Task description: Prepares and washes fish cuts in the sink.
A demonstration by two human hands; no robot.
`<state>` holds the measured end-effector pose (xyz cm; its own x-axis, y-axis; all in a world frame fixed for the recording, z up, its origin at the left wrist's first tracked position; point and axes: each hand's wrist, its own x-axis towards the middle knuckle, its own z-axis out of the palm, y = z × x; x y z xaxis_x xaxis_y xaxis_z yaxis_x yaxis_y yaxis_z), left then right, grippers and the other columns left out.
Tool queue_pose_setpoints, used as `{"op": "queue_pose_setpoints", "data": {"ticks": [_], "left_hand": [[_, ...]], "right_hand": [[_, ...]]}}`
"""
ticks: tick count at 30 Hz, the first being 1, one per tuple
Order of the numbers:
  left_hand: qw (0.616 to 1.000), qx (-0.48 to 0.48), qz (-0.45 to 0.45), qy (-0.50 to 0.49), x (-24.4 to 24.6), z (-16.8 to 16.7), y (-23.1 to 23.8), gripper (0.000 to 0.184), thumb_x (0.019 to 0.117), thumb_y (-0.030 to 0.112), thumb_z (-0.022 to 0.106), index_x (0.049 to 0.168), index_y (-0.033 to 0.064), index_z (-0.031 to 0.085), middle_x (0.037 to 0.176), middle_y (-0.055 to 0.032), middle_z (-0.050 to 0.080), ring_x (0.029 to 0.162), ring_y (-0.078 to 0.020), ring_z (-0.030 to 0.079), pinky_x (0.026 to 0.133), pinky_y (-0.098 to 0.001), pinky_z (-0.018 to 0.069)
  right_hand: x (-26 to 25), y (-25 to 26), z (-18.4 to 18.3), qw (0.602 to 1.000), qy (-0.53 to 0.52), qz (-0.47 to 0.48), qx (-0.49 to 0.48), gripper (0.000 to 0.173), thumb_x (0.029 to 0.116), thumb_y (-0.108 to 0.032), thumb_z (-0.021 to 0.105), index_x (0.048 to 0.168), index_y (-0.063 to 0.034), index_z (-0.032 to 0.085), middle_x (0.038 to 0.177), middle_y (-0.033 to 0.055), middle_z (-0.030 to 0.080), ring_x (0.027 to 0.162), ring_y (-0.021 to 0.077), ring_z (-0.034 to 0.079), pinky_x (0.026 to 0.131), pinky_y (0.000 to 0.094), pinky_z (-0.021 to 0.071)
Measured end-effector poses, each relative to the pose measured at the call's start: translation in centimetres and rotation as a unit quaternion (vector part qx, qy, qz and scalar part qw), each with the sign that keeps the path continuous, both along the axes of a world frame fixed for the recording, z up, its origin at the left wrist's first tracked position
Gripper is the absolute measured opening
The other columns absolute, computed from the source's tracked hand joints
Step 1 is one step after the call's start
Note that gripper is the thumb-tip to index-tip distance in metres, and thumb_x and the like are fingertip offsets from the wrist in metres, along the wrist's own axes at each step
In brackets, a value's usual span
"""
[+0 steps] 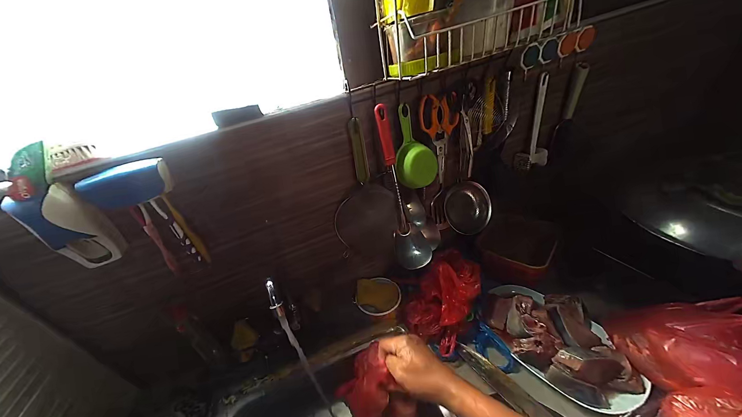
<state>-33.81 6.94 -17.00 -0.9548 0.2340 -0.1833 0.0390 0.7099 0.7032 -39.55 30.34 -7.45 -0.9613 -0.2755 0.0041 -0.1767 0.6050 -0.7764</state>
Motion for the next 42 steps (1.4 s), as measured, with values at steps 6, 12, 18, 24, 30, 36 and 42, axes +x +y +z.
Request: {"op": "queue_pose_setpoints", "data": {"ticks": [6,12,18,24,30,36,42], "left_hand": [[0.999,-0.007,0.027,-0.045,-5.9,-3.7,2.5,0.066,0.1006,0.033,0.062,0.153,-0.0016,0.042,0.152,-0.0254,0.048,0.144,-0.0395,0.044,0.122,-0.0529,0.0297],[0.979,-0.152,0.007,-0.138,-7.4,-4.8,3.8,0.065,0.0913,0.059,0.065,0.136,0.0119,0.065,0.14,-0.018,0.061,0.137,-0.0407,0.049,0.114,-0.0602,0.0378],[0.97,0.145,0.113,-0.161,-5.3,-2.8,2.7,0.031,0.0926,0.031,0.073,0.092,-0.0003,0.07,0.084,-0.0121,0.069,0.078,-0.0226,0.065,0.076,-0.0471,0.0543],[0.932,0.343,0.111,0.017,-2.4,3.1,4.7,0.019,0.0943,0.016,0.068,0.081,0.0048,0.063,0.07,-0.0013,0.061,0.065,-0.0107,0.058,0.064,-0.0321,0.0518],[0.921,0.361,0.128,0.066,-4.8,4.6,4.0,0.018,0.0851,0.02,0.071,0.072,0.0106,0.062,0.085,-0.0038,0.062,0.08,-0.0148,0.06,0.071,-0.0327,0.0518],[0.859,0.469,0.2,-0.038,-5.2,3.2,2.9,0.022,0.091,0.019,0.071,0.081,0.0009,0.065,0.078,-0.013,0.07,0.071,-0.0203,0.067,0.066,-0.0383,0.0583],[0.866,0.475,0.142,-0.063,-4.7,2.7,5.2,0.024,0.089,0.024,0.072,0.087,-0.0001,0.068,0.081,-0.0125,0.07,0.073,-0.0194,0.069,0.067,-0.0371,0.0588]], "right_hand": [[4.4,2.6,-4.0,0.97,-0.117,0.081,0.195,0.021,0.095,-0.008,0.055,0.105,0.001,0.071,0.105,0.0223,0.072,0.106,0.0382,0.069,0.092,0.0599,0.0521],[5.9,4.3,-4.3,0.953,-0.15,0.144,0.219,0.027,0.099,-0.011,0.053,0.116,0.0048,0.067,0.117,0.0258,0.067,0.117,0.0401,0.064,0.102,0.0562,0.048],[5.3,3.3,-4.0,0.983,-0.136,0.015,0.12,0.046,0.095,-0.02,0.061,0.139,-0.005,0.059,0.133,0.0242,0.06,0.122,0.0383,0.061,0.101,0.0568,0.051],[2.8,1.5,-5.1,0.996,-0.069,0.057,0.023,0.085,0.0867,-0.025,0.08,0.159,-0.0125,0.038,0.148,0.0234,0.049,0.128,0.0366,0.058,0.106,0.0533,0.0502],[-1.1,1.7,-6.5,0.993,-0.101,0.001,-0.064,0.023,0.0908,-0.02,0.071,0.106,-0.0024,0.072,0.102,0.0149,0.071,0.099,0.0269,0.068,0.092,0.0498,0.0536],[-1.1,1.7,-1.6,0.989,-0.055,0.039,-0.135,0.033,0.0843,-0.026,0.075,0.11,-0.0073,0.066,0.093,0.0076,0.066,0.086,0.0183,0.064,0.08,0.0404,0.0542],[-1.6,1.1,-5.5,0.971,-0.162,0.175,-0.017,0.063,0.0879,-0.031,0.079,0.141,-0.0042,0.059,0.131,0.0223,0.065,0.121,0.0351,0.063,0.106,0.0586,0.0475]]}}
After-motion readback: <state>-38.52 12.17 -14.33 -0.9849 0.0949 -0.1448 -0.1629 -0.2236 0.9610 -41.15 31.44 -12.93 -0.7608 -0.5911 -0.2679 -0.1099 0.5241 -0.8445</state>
